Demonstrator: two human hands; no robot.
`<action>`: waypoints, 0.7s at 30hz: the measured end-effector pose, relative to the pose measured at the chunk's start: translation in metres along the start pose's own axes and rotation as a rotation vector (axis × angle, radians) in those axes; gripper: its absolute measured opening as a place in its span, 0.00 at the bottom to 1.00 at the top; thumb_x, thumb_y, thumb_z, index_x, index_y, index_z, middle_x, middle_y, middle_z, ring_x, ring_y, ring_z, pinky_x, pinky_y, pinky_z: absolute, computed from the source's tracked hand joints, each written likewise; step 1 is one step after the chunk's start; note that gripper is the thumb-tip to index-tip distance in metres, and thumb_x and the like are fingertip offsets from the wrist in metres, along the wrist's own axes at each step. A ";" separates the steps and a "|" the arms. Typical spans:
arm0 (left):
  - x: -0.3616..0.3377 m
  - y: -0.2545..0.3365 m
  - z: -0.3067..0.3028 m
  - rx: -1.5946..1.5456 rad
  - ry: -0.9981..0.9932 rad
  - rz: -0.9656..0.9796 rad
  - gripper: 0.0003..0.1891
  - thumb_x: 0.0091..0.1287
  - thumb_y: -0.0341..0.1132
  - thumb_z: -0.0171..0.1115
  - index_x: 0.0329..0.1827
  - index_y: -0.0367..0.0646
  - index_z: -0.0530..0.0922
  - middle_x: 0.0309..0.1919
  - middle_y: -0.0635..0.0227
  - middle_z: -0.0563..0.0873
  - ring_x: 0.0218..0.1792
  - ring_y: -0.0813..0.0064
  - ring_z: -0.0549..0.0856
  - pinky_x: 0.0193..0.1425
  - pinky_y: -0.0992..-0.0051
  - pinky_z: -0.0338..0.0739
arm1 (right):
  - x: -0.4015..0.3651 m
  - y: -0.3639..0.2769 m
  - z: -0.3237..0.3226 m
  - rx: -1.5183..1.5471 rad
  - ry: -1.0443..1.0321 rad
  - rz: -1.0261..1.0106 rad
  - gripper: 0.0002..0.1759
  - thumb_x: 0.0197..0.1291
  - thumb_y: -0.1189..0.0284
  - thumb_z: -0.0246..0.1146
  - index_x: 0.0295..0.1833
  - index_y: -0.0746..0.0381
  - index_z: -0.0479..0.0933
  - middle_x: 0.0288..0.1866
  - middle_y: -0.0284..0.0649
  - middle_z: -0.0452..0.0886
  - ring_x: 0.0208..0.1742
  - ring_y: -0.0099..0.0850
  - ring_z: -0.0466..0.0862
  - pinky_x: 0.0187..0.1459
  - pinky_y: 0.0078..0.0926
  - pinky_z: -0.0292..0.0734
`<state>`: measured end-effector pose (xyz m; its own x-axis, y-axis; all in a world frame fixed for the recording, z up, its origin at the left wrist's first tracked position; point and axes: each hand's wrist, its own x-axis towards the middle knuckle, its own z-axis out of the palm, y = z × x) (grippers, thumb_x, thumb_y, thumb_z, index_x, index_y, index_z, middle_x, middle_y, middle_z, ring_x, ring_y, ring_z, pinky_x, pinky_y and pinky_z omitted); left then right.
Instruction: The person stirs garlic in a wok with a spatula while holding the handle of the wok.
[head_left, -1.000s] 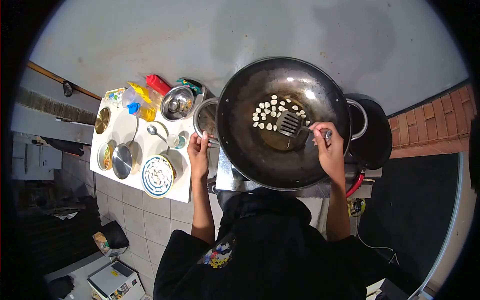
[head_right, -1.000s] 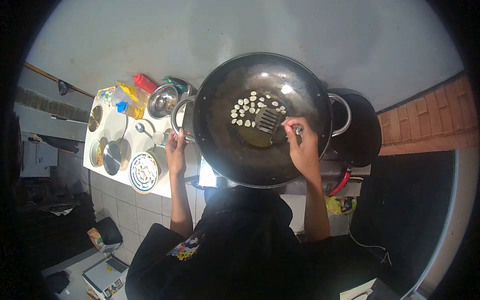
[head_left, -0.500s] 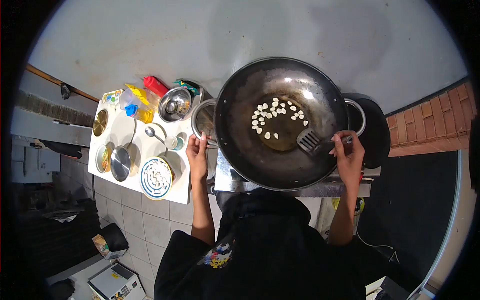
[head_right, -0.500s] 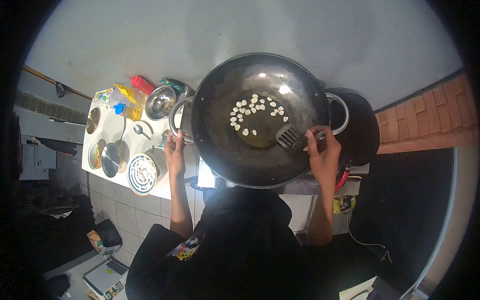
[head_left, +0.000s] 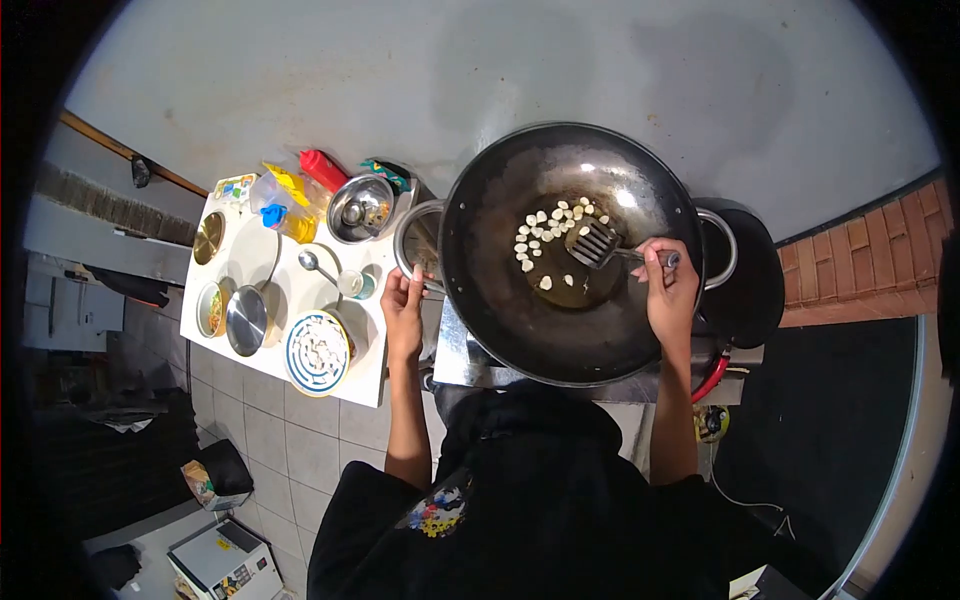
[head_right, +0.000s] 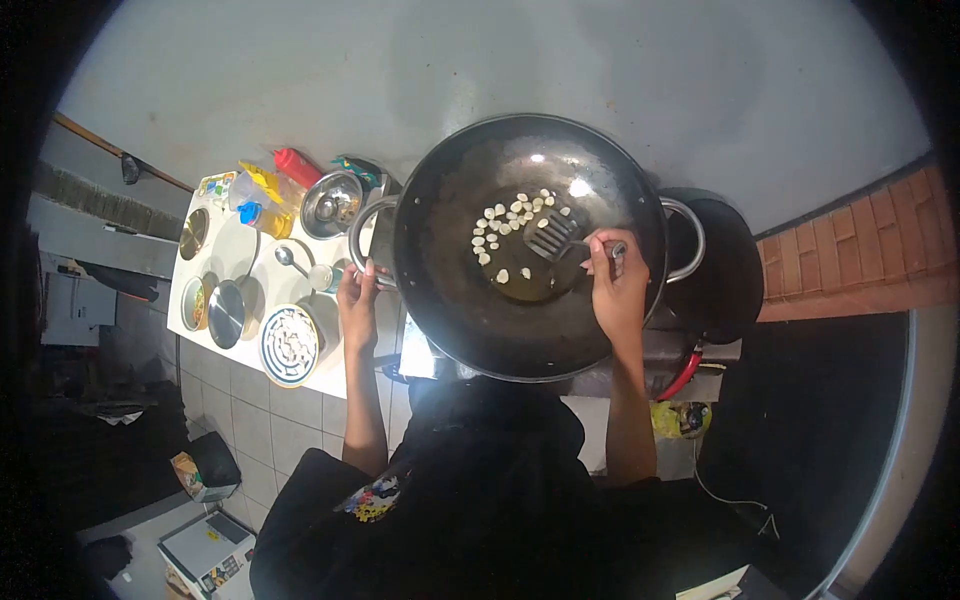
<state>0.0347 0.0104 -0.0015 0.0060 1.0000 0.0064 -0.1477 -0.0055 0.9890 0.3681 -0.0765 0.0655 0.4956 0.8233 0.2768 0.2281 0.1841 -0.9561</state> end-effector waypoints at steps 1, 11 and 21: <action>0.000 -0.001 -0.001 0.027 -0.015 -0.005 0.09 0.72 0.36 0.58 0.47 0.41 0.74 0.39 0.70 0.83 0.41 0.82 0.80 0.44 0.81 0.71 | -0.001 -0.006 -0.003 0.001 -0.024 0.002 0.02 0.68 0.77 0.57 0.44 0.65 0.73 0.39 0.36 0.80 0.31 0.19 0.78 0.34 0.16 0.76; -0.001 -0.002 0.001 0.045 -0.001 -0.008 0.12 0.72 0.41 0.58 0.49 0.41 0.75 0.37 0.68 0.84 0.39 0.82 0.79 0.45 0.79 0.71 | -0.005 -0.042 -0.034 -0.280 -0.011 0.018 0.04 0.67 0.76 0.58 0.40 0.67 0.74 0.30 0.34 0.76 0.28 0.17 0.74 0.32 0.19 0.75; 0.001 -0.002 0.000 0.044 -0.006 0.001 0.12 0.72 0.40 0.58 0.50 0.41 0.74 0.37 0.66 0.84 0.40 0.81 0.79 0.45 0.78 0.72 | 0.007 -0.010 -0.001 0.004 0.009 -0.010 0.05 0.69 0.74 0.57 0.44 0.66 0.72 0.38 0.38 0.81 0.29 0.20 0.78 0.33 0.18 0.75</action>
<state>0.0352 0.0119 -0.0035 0.0118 0.9999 0.0084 -0.1043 -0.0071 0.9945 0.3705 -0.0735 0.0766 0.5007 0.8167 0.2869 0.2296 0.1942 -0.9537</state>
